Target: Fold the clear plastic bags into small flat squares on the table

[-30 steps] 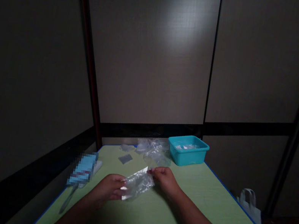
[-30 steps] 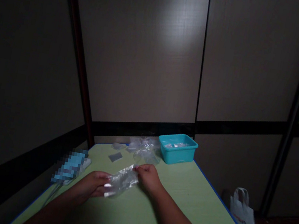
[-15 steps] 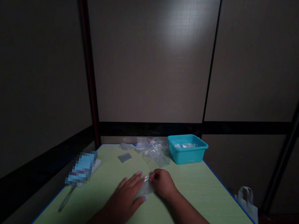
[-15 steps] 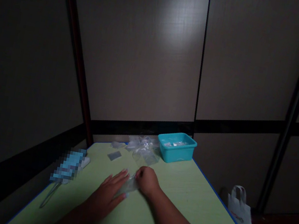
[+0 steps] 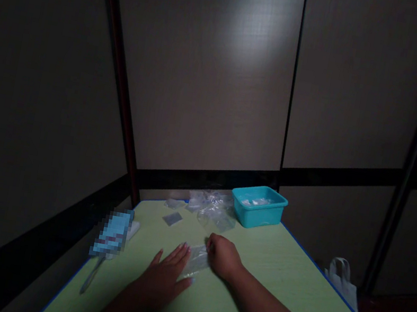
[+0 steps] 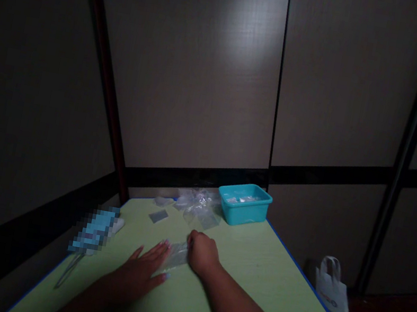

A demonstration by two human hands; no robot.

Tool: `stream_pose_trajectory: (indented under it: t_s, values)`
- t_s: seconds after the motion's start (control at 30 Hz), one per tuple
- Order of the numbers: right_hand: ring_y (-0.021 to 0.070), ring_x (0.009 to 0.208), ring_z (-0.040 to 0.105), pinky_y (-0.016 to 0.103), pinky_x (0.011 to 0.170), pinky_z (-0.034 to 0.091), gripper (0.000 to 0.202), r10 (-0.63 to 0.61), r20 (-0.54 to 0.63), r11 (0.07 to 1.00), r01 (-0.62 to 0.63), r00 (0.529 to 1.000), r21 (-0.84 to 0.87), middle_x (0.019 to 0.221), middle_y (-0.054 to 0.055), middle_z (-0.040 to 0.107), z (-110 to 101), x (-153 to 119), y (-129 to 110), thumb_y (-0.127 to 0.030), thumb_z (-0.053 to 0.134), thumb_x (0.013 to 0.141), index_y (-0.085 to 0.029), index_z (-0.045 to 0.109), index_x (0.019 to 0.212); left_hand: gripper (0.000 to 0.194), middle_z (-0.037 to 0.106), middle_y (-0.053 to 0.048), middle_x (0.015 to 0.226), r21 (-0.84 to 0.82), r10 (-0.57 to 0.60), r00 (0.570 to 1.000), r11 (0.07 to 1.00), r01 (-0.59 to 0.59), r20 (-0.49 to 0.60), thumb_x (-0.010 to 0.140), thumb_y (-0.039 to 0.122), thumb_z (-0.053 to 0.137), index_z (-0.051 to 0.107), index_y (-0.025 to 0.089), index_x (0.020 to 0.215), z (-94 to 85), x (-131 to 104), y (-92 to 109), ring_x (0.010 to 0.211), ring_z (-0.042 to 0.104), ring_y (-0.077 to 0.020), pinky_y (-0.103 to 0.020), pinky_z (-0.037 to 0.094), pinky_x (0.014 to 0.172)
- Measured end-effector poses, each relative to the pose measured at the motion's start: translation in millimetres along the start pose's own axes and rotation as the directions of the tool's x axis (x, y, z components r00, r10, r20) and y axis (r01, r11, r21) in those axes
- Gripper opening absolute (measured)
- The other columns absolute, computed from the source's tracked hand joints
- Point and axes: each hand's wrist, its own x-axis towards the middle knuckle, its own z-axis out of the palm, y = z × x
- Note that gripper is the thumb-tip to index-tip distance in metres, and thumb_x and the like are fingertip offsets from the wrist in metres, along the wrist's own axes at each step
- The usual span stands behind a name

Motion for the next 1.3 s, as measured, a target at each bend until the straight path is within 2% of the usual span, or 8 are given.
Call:
stream_pose_trajectory:
  t_s: [0.07, 0.13, 0.27, 0.37, 0.6, 0.97, 1.17, 1.3]
  values:
    - [0.0146, 0.075, 0.056, 0.022, 0.061, 0.028, 0.013, -0.003, -0.004, 1.000, 0.003, 1.000, 0.008, 0.083, 0.004, 0.063, 0.2, -0.3, 0.7, -0.016, 0.047, 0.077, -0.020, 0.057, 0.083, 0.066, 0.008, -0.009, 0.145, 0.022, -0.040, 0.999, 0.999, 0.041, -0.017, 0.085, 0.053, 0.028, 0.014, 0.018, 0.139, -3.8, -2.9, -2.6, 0.133, 0.008, -0.0252, -0.056, 0.004, 0.103]
    - [0.0146, 0.077, 0.056, 0.022, 0.062, 0.029, 0.014, 0.001, -0.010, 1.000, -0.001, 1.000, 0.021, 0.085, 0.004, 0.063, 0.3, -0.6, 1.7, -0.015, 0.047, 0.076, -0.020, 0.056, 0.084, 0.065, 0.009, -0.009, 0.145, 0.027, 0.000, 0.999, 1.000, 0.002, -0.049, 0.085, 0.053, 0.030, 0.016, 0.019, 0.138, -7.0, -4.5, -3.4, 0.133, 0.009, -0.0254, -0.055, 0.004, 0.103]
    - [0.0148, 0.077, 0.056, 0.022, 0.062, 0.029, 0.014, 0.023, -0.009, 0.999, -0.023, 1.000, 0.043, 0.084, 0.004, 0.064, 0.6, -0.4, 3.1, -0.014, 0.048, 0.075, -0.021, 0.056, 0.085, 0.063, 0.014, -0.003, 0.145, 0.000, 0.271, 0.961, 0.962, -0.272, -0.059, 0.083, 0.054, 0.037, 0.017, 0.029, 0.138, -11.3, -5.2, -3.7, 0.132, 0.015, -0.0231, -0.048, 0.012, 0.106]
    - [0.0147, 0.075, 0.056, 0.021, 0.061, 0.029, 0.016, 0.030, -0.007, 0.998, -0.029, 1.000, 0.047, 0.083, 0.003, 0.064, -0.1, -0.4, 2.5, -0.013, 0.050, 0.073, -0.021, 0.056, 0.085, 0.064, 0.022, -0.003, 0.143, -0.004, 0.371, 0.926, 0.928, -0.372, -0.068, 0.081, 0.055, 0.043, 0.022, 0.031, 0.136, -12.9, -5.2, -7.9, 0.131, 0.021, -0.0236, -0.045, 0.016, 0.106]
    - [0.0140, 0.071, 0.056, 0.021, 0.059, 0.030, 0.017, 0.060, -0.010, 0.995, -0.059, 0.998, 0.086, 0.080, 0.002, 0.064, -3.8, 0.2, 0.7, -0.015, 0.054, 0.070, -0.021, 0.056, 0.086, 0.049, 0.039, -0.002, 0.135, -0.043, 0.398, 0.900, 0.911, -0.411, -0.177, 0.082, 0.050, 0.045, 0.040, 0.033, 0.128, -7.3, -2.8, -27.1, 0.124, 0.036, -0.0219, -0.042, 0.022, 0.105]
    - [0.0163, 0.068, 0.059, 0.023, 0.058, 0.036, 0.018, 0.235, 0.057, 0.920, -0.241, 0.970, 0.308, 0.074, 0.005, 0.067, -0.3, 5.0, 7.1, -0.033, 0.058, 0.071, -0.017, 0.064, 0.076, 0.047, 0.043, -0.001, 0.133, -0.099, 0.374, 0.893, 0.908, -0.408, -0.249, 0.081, 0.046, 0.049, 0.042, 0.034, 0.126, 0.5, -2.2, -29.6, 0.121, 0.040, -0.0213, -0.041, 0.025, 0.103]
    - [0.0172, 0.068, 0.059, 0.024, 0.057, 0.035, 0.016, 0.266, 0.049, 0.923, -0.269, 0.963, 0.276, 0.069, 0.004, 0.067, -3.7, 4.0, 8.0, -0.033, 0.060, 0.068, -0.018, 0.065, 0.069, 0.050, 0.043, -0.001, 0.133, -0.101, 0.384, 0.893, 0.904, -0.416, -0.236, 0.078, 0.044, 0.052, 0.042, 0.033, 0.126, 2.4, 0.1, -30.6, 0.122, 0.039, -0.0215, -0.041, 0.025, 0.103]
    - [0.0169, 0.064, 0.057, 0.024, 0.054, 0.031, 0.014, 0.276, 0.043, 0.948, -0.279, 0.960, 0.153, 0.066, 0.005, 0.066, -6.0, 2.4, 5.5, -0.032, 0.061, 0.066, -0.018, 0.064, 0.066, 0.050, 0.043, 0.000, 0.133, -0.122, 0.373, 0.894, 0.904, -0.411, -0.248, 0.078, 0.043, 0.052, 0.042, 0.033, 0.126, 1.4, -0.6, -29.1, 0.122, 0.039, -0.0214, -0.040, 0.024, 0.103]
